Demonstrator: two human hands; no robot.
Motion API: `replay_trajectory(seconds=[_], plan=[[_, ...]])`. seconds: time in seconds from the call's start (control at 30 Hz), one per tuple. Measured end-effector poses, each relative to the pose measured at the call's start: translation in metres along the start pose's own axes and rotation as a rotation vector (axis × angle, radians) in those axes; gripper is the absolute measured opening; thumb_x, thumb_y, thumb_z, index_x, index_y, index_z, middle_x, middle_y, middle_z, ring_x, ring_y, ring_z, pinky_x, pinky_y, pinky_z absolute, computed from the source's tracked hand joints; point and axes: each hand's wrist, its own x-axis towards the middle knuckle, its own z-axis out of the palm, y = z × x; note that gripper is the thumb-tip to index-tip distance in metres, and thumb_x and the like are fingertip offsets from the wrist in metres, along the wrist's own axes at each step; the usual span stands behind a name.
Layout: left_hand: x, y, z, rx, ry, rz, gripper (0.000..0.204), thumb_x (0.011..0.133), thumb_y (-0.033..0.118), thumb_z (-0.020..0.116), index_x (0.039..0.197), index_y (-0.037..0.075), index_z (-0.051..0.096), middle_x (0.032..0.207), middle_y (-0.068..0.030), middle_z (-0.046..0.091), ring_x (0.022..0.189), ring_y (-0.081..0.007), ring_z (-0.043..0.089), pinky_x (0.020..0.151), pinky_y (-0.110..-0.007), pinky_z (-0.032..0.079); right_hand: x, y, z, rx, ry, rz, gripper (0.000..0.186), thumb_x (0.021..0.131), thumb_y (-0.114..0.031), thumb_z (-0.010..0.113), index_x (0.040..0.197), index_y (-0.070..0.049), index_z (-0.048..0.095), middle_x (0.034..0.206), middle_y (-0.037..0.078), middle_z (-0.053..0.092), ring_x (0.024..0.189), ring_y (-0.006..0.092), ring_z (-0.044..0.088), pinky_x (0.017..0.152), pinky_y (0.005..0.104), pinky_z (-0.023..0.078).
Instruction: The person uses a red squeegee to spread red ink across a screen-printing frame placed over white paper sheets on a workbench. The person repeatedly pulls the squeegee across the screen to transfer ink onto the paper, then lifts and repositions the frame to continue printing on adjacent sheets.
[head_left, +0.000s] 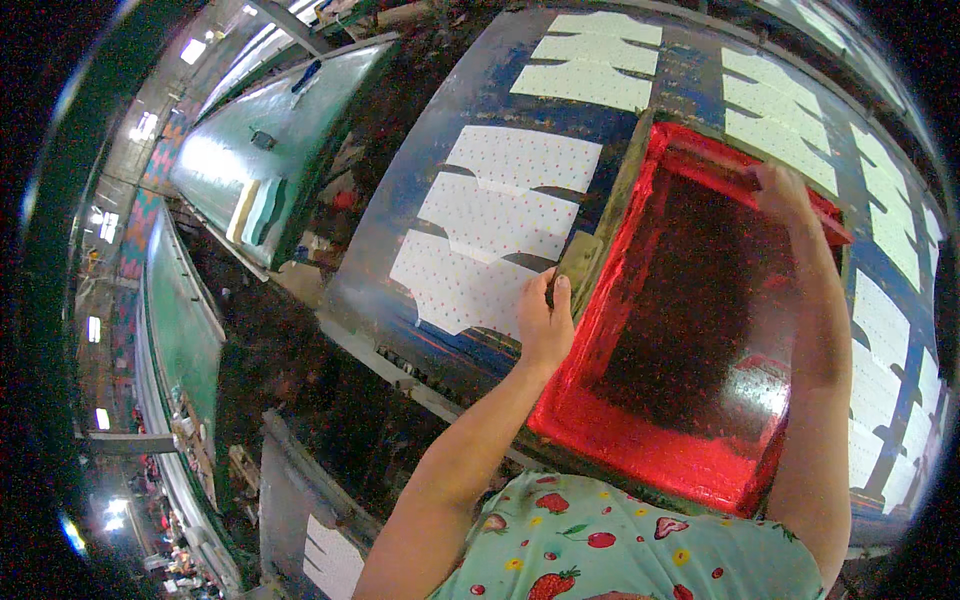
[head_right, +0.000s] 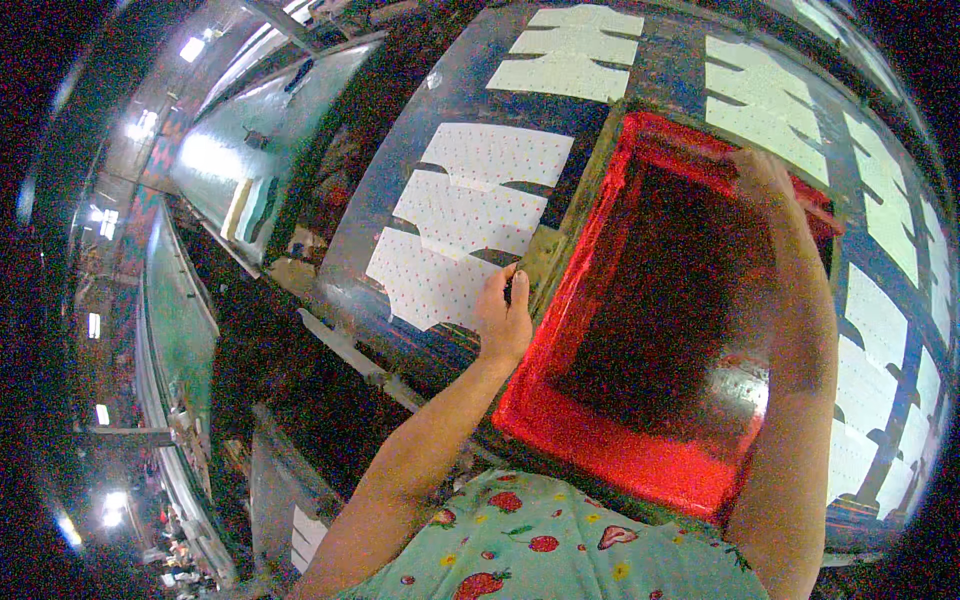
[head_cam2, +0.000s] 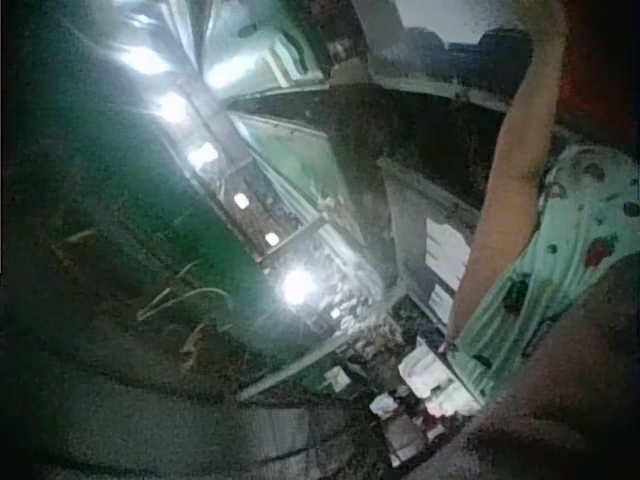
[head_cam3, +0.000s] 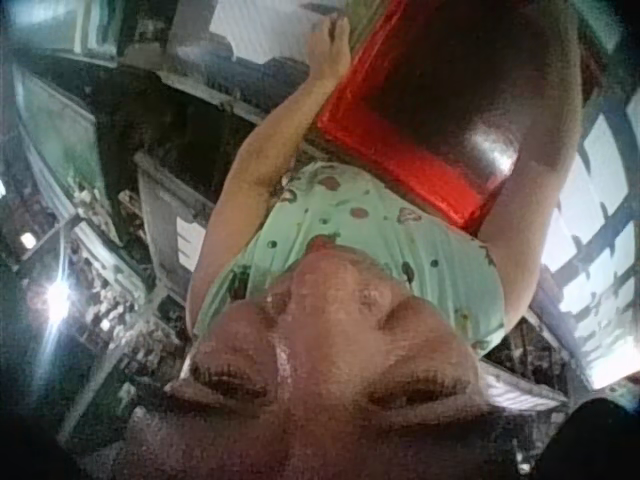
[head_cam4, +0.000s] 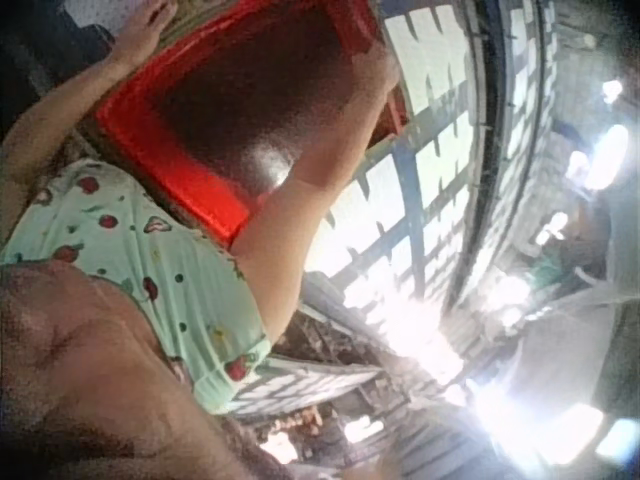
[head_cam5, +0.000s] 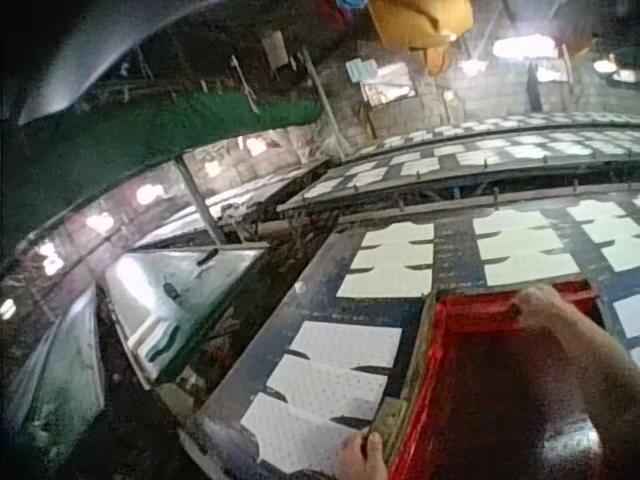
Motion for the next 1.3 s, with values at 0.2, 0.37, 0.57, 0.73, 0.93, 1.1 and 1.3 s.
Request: replay_trajectory(seconds=[0.2, 0.37, 0.57, 0.73, 0.93, 1.1, 1.3], plan=[[-0.002, -0.009, 0.003, -0.065, 0.034, 0.094, 0.046, 0.113, 0.037, 0.059, 0.133, -0.005, 0.067, 0.124, -0.0256, 0.071, 0.118, -0.0444, 0.065, 0.106, -0.053, 0.051, -0.102, -0.058, -0.017, 0.156, -0.008, -0.040, 0.037, 0.081, -0.010, 0.072, 0.116, -0.014, 0.081, 0.113, 0.016, 0.080, 0.108, 0.0432, 0.076, 0.096, 0.0546, 0.061], [0.002, -0.016, 0.009, -0.151, 0.020, 0.059, 0.050, 0.114, 0.038, 0.058, 0.134, -0.006, 0.066, 0.128, -0.0282, 0.070, 0.122, -0.0458, 0.065, 0.109, -0.052, 0.050, -0.213, -0.136, -0.050, 0.299, -0.045, -0.034, 0.043, 0.080, -0.012, 0.078, 0.122, -0.022, 0.083, 0.114, 0.014, 0.081, 0.106, 0.0405, 0.077, 0.096, 0.0529, 0.062], [0.003, -0.024, 0.012, -0.208, 0.024, 0.103, 0.051, 0.112, 0.038, 0.060, 0.136, -0.008, 0.064, 0.130, -0.0294, 0.069, 0.124, -0.0462, 0.064, 0.110, -0.052, 0.050, -0.339, -0.233, -0.089, 0.239, -0.092, -0.009, 0.035, 0.086, -0.013, 0.071, 0.118, -0.022, 0.083, 0.104, 0.015, 0.078, 0.095, 0.0411, 0.077, 0.082, 0.0552, 0.063], [0.001, -0.021, 0.009, -0.219, 0.007, 0.102, 0.054, 0.110, 0.037, 0.064, 0.140, -0.008, 0.061, 0.135, -0.0302, 0.066, 0.130, -0.0459, 0.060, 0.112, -0.053, 0.049, -0.411, -0.284, -0.107, 0.250, -0.112, 0.023, 0.040, 0.085, -0.006, 0.070, 0.122, -0.017, 0.081, 0.102, 0.014, 0.075, 0.099, 0.0399, 0.074, 0.087, 0.0539, 0.061], [0.000, -0.018, 0.006, -0.175, -0.032, 0.078, 0.071, 0.098, 0.044, 0.079, 0.143, -0.007, 0.059, 0.139, -0.0289, 0.065, 0.135, -0.0445, 0.059, 0.115, -0.052, 0.049, -0.446, -0.310, -0.110, 0.332, 0.094, -0.049, 0.050, 0.078, -0.031, 0.092, 0.123, -0.013, 0.079, 0.114, 0.011, 0.073, 0.113, 0.0376, 0.069, 0.092, 0.0522, 0.057], [0.002, -0.019, 0.009, -0.113, -0.018, 0.069, 0.068, 0.088, 0.044, 0.088, 0.131, -0.004, 0.068, 0.128, -0.0274, 0.072, 0.125, -0.0439, 0.068, 0.106, -0.052, 0.054, -0.473, -0.310, -0.102, 0.341, -0.024, 0.003, 0.077, 0.078, -0.046, 0.092, 0.144, -0.015, 0.069, 0.138, 0.013, 0.066, 0.133, 0.0388, 0.060, 0.108, 0.0580, 0.050], [0.001, -0.011, 0.002, 0.053, -0.052, -0.062, 0.069, 0.083, 0.046, 0.092, 0.124, -0.005, 0.071, 0.122, -0.0269, 0.075, 0.116, -0.0432, 0.073, 0.100, -0.053, 0.057, -0.517, -0.264, -0.096, 0.475, 0.086, -0.225, 0.071, 0.079, -0.033, 0.092, 0.144, -0.015, 0.070, 0.149, 0.014, 0.065, 0.142, 0.0385, 0.058, 0.118, 0.0570, 0.046]])
